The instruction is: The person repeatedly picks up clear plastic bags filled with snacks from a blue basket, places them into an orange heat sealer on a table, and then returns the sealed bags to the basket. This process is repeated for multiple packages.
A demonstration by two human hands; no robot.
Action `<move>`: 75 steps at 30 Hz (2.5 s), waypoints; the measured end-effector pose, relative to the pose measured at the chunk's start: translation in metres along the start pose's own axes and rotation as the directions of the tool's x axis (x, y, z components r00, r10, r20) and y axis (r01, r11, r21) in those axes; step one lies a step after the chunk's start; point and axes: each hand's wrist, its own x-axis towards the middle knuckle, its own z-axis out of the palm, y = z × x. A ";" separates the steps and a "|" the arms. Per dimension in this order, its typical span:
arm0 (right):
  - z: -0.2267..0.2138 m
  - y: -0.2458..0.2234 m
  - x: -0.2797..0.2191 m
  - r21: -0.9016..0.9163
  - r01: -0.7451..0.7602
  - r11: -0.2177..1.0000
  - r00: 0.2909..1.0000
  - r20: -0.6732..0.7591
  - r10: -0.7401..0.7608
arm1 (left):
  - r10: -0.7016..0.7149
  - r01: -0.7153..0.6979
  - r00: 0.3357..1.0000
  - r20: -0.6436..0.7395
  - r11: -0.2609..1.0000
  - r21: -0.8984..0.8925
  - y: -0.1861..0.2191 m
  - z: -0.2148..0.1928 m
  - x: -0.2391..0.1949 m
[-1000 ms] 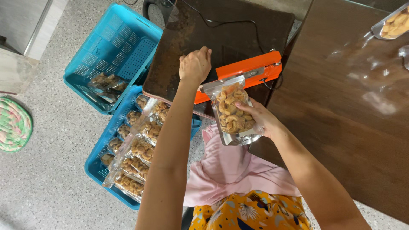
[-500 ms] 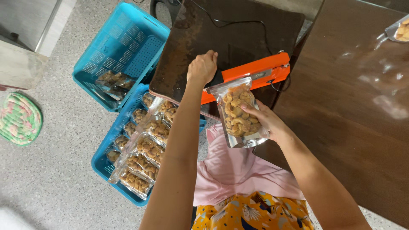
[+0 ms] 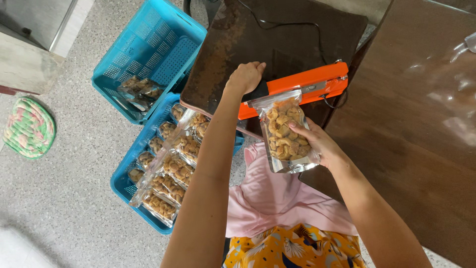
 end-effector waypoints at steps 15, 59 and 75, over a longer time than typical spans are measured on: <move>0.000 0.002 0.000 0.014 0.002 1.000 1.000 -0.006 -0.002 | 0.069 -0.069 0.998 0.008 0.997 0.042 -0.005 0.006 0.005; -0.044 0.031 -0.043 -0.500 -0.364 0.786 0.815 0.238 0.529 | 0.824 -0.858 0.505 0.256 0.448 0.249 0.048 -0.006 -0.307; 0.135 0.086 0.041 -0.391 -0.310 0.867 0.709 0.513 0.485 | -0.512 -0.053 0.854 -0.091 0.089 -0.995 -0.283 0.061 -0.398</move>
